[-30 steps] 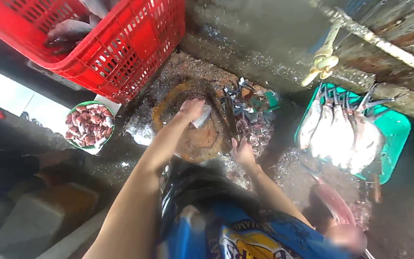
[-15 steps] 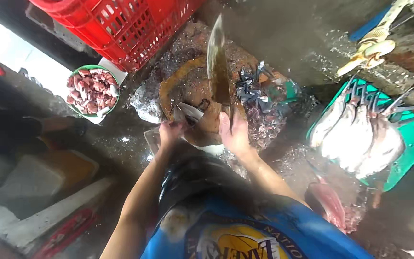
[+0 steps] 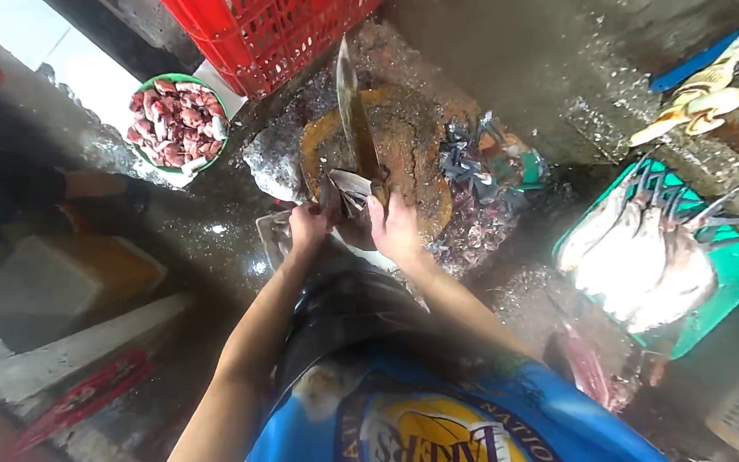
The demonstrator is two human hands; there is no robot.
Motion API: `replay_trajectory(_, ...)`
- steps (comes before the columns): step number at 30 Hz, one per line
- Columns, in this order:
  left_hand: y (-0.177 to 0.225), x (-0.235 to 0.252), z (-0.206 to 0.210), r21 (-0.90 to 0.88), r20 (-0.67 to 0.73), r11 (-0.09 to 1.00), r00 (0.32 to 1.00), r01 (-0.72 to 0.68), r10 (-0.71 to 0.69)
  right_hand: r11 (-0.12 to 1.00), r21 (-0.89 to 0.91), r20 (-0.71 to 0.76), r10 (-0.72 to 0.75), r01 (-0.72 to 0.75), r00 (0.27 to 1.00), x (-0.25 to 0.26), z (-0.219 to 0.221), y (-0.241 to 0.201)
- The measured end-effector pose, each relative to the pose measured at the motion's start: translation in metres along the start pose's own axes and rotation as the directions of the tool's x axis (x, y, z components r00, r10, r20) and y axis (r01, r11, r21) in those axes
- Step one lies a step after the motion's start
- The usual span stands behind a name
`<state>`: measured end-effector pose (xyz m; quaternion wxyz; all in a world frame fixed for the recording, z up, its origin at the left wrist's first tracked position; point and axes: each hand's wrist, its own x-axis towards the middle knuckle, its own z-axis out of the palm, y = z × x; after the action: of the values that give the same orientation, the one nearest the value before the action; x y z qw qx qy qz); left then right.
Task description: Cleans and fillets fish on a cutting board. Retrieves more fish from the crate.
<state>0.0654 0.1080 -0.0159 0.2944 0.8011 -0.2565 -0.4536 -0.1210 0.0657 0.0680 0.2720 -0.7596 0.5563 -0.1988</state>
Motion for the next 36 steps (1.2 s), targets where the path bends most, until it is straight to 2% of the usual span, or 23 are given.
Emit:
replay_trajectory(1, 0.001, -0.001, -0.001, -0.008, 0.002, 1.000, 1.000, 0.005, -0.005, 0.999, -0.034, 0.055, 0.025, -0.024, 0.998, 0.002, 0.014, 0.006)
replay_trajectory(2, 0.002, -0.003, -0.001, -0.031, 0.010, 0.999, 1.000, 0.014, -0.014, 0.989, -0.116, 0.193, 0.110, -0.089, 0.975, 0.007, 0.027, 0.011)
replay_trajectory(3, 0.002, -0.005, 0.000, -0.062, 0.014, 0.998, 1.000, 0.025, -0.025, 0.969, -0.207, 0.352, 0.203, -0.136, 0.914, 0.014, 0.035, 0.015)
replay_trajectory(4, 0.003, -0.005, 0.000, -0.086, 0.013, 0.996, 1.000, 0.028, -0.027, 0.955, -0.263, 0.439, 0.246, -0.138, 0.864, 0.023, 0.037, 0.016)
replay_trajectory(5, 0.003, -0.007, -0.002, -0.102, 0.010, 0.994, 1.000, 0.027, -0.026, 0.955, -0.267, 0.463, 0.242, -0.126, 0.853, 0.026, 0.033, 0.016)
replay_trajectory(8, -0.002, -0.009, -0.007, -0.102, -0.001, 0.994, 1.000, 0.024, -0.024, 0.980, -0.161, 0.332, 0.162, -0.114, 0.929, 0.016, 0.008, 0.017)
replay_trajectory(11, -0.010, -0.013, -0.010, -0.140, 0.002, 0.990, 1.000, 0.013, -0.012, 0.982, -0.100, 0.230, 0.182, -0.163, 0.956, 0.008, -0.021, 0.014)
replay_trajectory(13, -0.010, -0.026, -0.013, -0.124, 0.008, 0.990, 0.998, -0.062, 0.064, 0.991, -0.034, 0.113, 0.131, -0.128, 0.985, 0.009, -0.030, 0.019)
replay_trajectory(16, 0.011, -0.029, -0.015, -0.050, 0.014, 0.994, 0.995, -0.100, 0.101, 0.994, 0.065, -0.047, 0.087, -0.084, 0.995, 0.019, -0.041, 0.026)
replay_trajectory(19, 0.030, -0.020, -0.013, -0.025, 0.011, 0.999, 1.000, -0.028, 0.028, 0.992, 0.099, -0.056, 0.079, -0.073, 0.995, 0.018, -0.045, 0.017)
replay_trajectory(23, 0.025, -0.019, -0.018, 0.001, 0.001, 1.000, 1.000, 0.008, -0.008, 0.992, -0.056, 0.190, 0.121, -0.112, 0.974, 0.008, -0.006, 0.003)
replay_trajectory(25, 0.015, -0.023, -0.021, 0.007, -0.005, 1.000, 1.000, 0.002, -0.002, 0.963, -0.225, 0.419, 0.231, -0.146, 0.878, 0.008, 0.021, 0.009)
replay_trajectory(27, 0.017, -0.025, -0.024, -0.025, 0.000, 1.000, 1.000, -0.006, 0.006, 0.952, -0.264, 0.500, 0.274, -0.157, 0.822, 0.010, 0.021, 0.011)
replay_trajectory(29, 0.029, -0.024, -0.028, -0.086, 0.043, 0.991, 0.994, -0.101, 0.105, 0.970, -0.178, 0.434, 0.227, -0.164, 0.872, 0.013, -0.001, 0.007)
replay_trajectory(31, 0.035, -0.023, -0.021, -0.077, 0.095, 0.954, 0.950, -0.290, 0.296, 0.987, -0.078, 0.214, 0.153, -0.139, 0.965, -0.002, -0.024, 0.018)
replay_trajectory(33, 0.050, -0.004, -0.010, 0.163, 0.170, 0.824, 0.838, -0.543, 0.519, 0.995, -0.029, -0.035, 0.094, -0.095, 0.995, -0.008, -0.039, 0.042)
replay_trajectory(34, 0.057, 0.008, -0.003, 0.312, 0.255, 0.728, 0.792, -0.610, 0.555, 0.993, -0.046, -0.118, 0.100, -0.106, 0.988, -0.014, -0.042, 0.059)
replay_trajectory(36, 0.073, 0.033, 0.010, 0.511, 0.450, 0.558, 0.757, -0.654, 0.474, 0.953, -0.151, -0.145, 0.243, -0.264, 0.959, -0.018, -0.042, 0.093)
